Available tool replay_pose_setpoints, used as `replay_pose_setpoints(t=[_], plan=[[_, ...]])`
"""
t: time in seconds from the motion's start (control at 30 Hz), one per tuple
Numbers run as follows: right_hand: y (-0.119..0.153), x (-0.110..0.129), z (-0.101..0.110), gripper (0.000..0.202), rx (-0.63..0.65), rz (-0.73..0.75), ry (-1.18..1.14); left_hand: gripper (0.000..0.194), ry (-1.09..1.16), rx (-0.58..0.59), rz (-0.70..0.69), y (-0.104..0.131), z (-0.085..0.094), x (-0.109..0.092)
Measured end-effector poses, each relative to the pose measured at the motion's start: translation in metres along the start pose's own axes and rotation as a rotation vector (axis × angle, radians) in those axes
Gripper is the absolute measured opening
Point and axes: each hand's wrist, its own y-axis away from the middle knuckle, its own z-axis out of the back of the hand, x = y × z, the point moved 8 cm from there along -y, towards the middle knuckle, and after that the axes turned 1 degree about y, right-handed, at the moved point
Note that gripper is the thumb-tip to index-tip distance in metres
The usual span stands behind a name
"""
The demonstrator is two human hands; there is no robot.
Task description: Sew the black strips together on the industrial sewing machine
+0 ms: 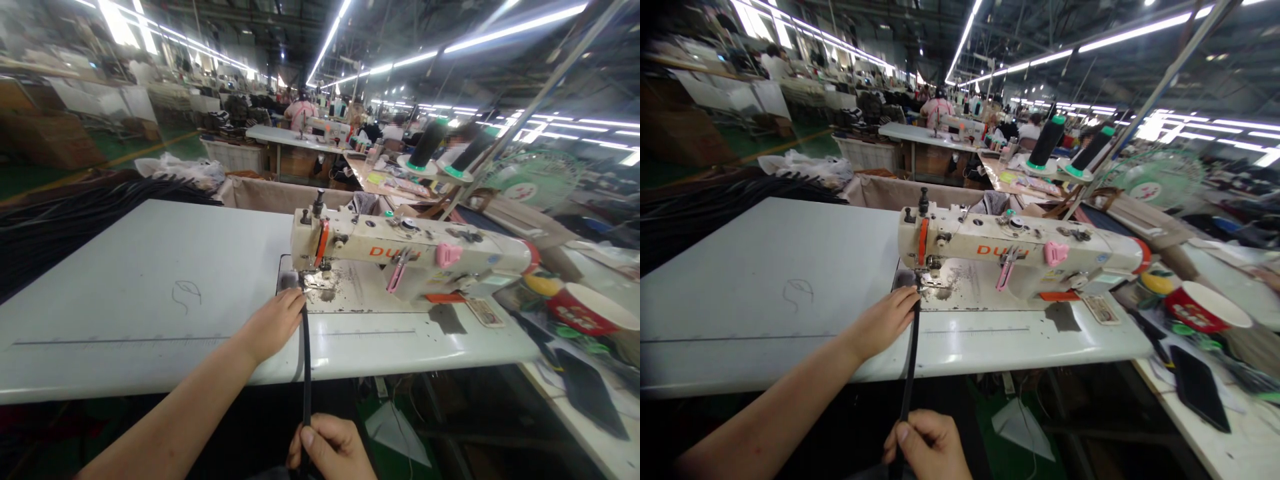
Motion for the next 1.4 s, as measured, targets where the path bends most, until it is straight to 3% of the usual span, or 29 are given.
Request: replay_pose_setpoints(t=[0.23, 0.37, 0.6, 0.8, 0.97, 1.07, 1.17, 1.27, 1.33, 1.4], plan=[[-0.002, 0.001, 0.002, 0.042, 0.022, 0.058, 0.068, 0.031, -0.026, 0.009, 0.006, 0.001, -0.003, 0.000], [-0.005, 0.005, 0.007, 0.039, -0.064, 0.133, 0.172, 0.030, -0.041, 0.018, -0.010, 0.001, -0.001, -0.002], [-0.015, -0.003, 0.007, 0.040, -0.163, 0.226, 0.128, 0.028, -0.025, -0.001, -0.006, 0.000, 0.005, -0.004], [-0.011, -0.005, 0.002, 0.023, -0.050, 0.107, 0.130, 0.033, -0.007, -0.005, -0.031, -0.003, 0.012, -0.007], [-0.012, -0.008, -0.002, 0.021, -0.002, 0.073, 0.137, 0.039, -0.040, -0.038, -0.042, -0.003, 0.015, -0.009], [-0.017, -0.005, -0.007, 0.023, 0.025, 0.096, 0.196, 0.029, -0.104, -0.057, 0.054, -0.004, 0.017, 0.000], [-0.018, 0.004, -0.021, 0.020, 0.151, 0.112, 0.299, 0.023, -0.162, -0.071, 0.280, 0.001, 0.025, 0.027], [-0.016, 0.007, -0.034, 0.021, 0.289, 0.066, 0.389, 0.029, -0.153, -0.183, 0.509, 0.016, 0.048, 0.058], [-0.016, 0.003, -0.031, 0.027, 0.280, 0.020, 0.467, 0.031, -0.104, -0.300, 0.600, 0.032, 0.068, 0.070], [-0.016, -0.001, -0.022, 0.036, 0.217, -0.011, 0.548, 0.031, -0.011, -0.367, 0.574, 0.048, 0.082, 0.070]])
